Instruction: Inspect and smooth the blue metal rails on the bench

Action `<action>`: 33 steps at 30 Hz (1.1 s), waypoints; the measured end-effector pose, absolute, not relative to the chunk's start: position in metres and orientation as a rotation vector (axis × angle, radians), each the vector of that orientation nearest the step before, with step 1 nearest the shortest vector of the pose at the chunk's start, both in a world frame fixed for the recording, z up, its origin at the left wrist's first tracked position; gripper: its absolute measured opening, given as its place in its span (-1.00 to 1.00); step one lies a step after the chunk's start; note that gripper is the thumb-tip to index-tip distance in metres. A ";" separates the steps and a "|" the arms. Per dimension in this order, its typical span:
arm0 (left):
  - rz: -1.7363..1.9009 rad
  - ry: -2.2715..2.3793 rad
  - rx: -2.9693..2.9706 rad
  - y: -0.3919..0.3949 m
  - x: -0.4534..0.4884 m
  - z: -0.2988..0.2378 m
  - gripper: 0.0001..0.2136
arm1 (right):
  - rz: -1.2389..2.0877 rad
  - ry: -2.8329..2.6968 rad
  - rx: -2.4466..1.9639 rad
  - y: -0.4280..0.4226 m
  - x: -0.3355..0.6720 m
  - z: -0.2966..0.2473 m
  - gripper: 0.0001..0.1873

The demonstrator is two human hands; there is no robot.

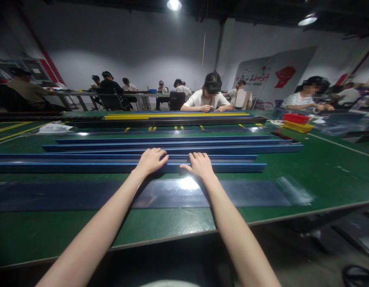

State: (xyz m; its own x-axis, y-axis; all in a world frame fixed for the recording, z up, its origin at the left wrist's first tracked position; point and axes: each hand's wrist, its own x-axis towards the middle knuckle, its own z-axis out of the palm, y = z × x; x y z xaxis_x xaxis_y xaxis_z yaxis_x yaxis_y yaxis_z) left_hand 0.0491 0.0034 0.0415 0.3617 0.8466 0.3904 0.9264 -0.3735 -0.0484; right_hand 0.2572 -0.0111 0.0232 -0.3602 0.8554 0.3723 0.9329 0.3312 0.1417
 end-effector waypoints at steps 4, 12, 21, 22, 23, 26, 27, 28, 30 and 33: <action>-0.407 -1.529 -2.431 0.001 0.061 0.036 -0.64 | -0.500 -2.368 -1.584 -0.012 0.244 0.022 -0.27; -0.386 -1.603 -2.417 0.003 0.059 0.037 -0.61 | -0.432 -2.369 -1.544 -0.011 0.248 0.026 -0.28; -0.468 -1.832 -2.363 0.009 0.046 0.040 -0.62 | -0.370 -2.289 -1.529 -0.013 0.272 0.026 -0.31; -0.468 -1.871 -2.344 0.009 0.042 0.041 -0.62 | -0.364 -2.283 -1.532 -0.013 0.274 0.026 -0.31; -0.469 -1.905 -2.325 0.010 0.038 0.041 -0.61 | -0.357 -2.278 -1.533 -0.013 0.275 0.026 -0.31; -0.476 -1.988 -2.277 0.011 0.030 0.043 -0.59 | -0.338 -2.266 -1.526 -0.013 0.279 0.026 -0.30; -0.480 -1.998 -2.271 0.011 0.029 0.043 -0.58 | -0.333 -2.260 -1.523 -0.013 0.280 0.026 -0.30; -0.485 -1.999 -2.269 0.011 0.029 0.043 -0.58 | -0.330 -2.254 -1.523 -0.013 0.282 0.026 -0.29; -0.489 -1.992 -2.267 0.011 0.029 0.043 -0.58 | -0.330 -2.249 -1.536 -0.013 0.284 0.026 -0.28; -0.481 -1.969 -2.259 0.010 0.030 0.041 -0.59 | -0.347 -2.274 -1.586 -0.012 0.287 0.026 -0.27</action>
State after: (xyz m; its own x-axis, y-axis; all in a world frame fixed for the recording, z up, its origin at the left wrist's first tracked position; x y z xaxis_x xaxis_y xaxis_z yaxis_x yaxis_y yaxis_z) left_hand 0.0299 0.0103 0.0413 0.1105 0.9462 0.3041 0.9798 -0.1550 0.1261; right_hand 0.2871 -0.0122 0.0258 -0.3150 0.8539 0.4143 0.9386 0.3451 0.0023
